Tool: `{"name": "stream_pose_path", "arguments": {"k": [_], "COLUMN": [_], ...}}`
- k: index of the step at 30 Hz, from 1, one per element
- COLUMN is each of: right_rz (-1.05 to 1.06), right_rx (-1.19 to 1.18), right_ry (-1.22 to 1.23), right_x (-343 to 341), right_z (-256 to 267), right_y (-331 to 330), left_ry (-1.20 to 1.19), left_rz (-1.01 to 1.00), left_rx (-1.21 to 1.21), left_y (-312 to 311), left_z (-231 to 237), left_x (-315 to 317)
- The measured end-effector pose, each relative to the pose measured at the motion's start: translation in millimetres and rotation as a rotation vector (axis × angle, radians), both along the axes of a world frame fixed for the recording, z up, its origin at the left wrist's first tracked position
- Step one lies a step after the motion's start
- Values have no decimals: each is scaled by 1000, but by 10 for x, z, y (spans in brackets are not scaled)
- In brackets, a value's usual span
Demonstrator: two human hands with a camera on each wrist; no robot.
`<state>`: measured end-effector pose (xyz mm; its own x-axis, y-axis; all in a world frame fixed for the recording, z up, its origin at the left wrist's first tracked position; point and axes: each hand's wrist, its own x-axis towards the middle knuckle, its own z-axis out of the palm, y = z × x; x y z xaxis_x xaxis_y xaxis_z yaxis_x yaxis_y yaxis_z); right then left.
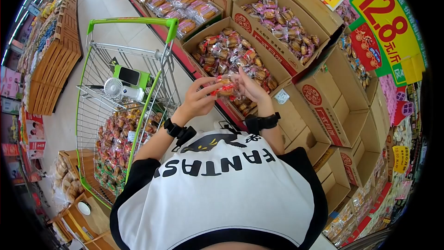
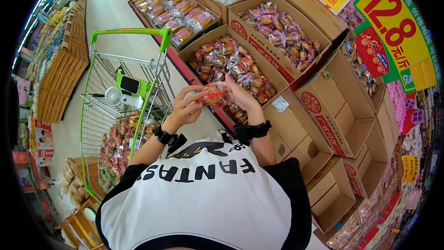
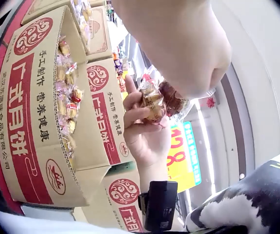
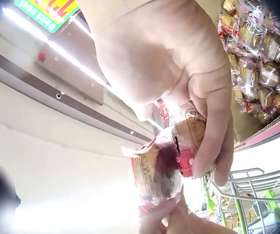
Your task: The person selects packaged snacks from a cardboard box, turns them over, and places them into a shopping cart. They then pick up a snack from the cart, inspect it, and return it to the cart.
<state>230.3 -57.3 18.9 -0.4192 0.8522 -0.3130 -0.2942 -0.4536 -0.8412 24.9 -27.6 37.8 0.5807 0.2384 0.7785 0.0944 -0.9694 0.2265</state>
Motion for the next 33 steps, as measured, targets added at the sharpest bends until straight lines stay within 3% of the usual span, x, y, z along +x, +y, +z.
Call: {"name": "stream_pose_path", "arguments": {"k": [6, 10, 12, 13, 15, 22, 24, 25, 27, 28, 30, 31, 33], "right_rz": [136, 99, 275, 276, 349, 355, 244, 245, 5, 7, -113, -121, -127], "right_rx": [-5, -24, 103, 103, 369, 272, 126, 126, 60, 59, 96, 149, 196], "right_ry": [111, 80, -217, -217, -216, -107, -151, -153, -109, -111, -173, -200, -246], "right_x": [-64, -157, -142, -151, -200, -249, -279, -306, -368, -387, -422, -421, -454], "right_z": [-65, -18, 7, -34, -83, 31, 94, 120, 154, 152, 137, 69, -11], "right_y": [3, -43, -25, -20, -8, -47, -47, -46, -44, -44, -25, -3, 21], "left_ry": [-62, -24, 16, 16, 35, 12, 6, 4, -111, -113, -8, -13, -132], "left_rz": [-96, -135, -173, -172, -140, 33, 265, 266, 317, 319, 342, 345, 95], "left_rx": [-125, -179, -173, -173, -158, -133, -311, -311, -540, -542, -808, -809, -1294], "left_y": [-40, -66, -41, -33, -27, -31, -78, -87, -102, -117, -143, -160, -183], "left_z": [114, 135, 128, 130, 136, 55, 47, 32, -28, -59, -111, -123, -138], "left_x": [-16, -19, -25, -31, -44, -72, -76, -81, -97, -118, -171, -177, -190]}}
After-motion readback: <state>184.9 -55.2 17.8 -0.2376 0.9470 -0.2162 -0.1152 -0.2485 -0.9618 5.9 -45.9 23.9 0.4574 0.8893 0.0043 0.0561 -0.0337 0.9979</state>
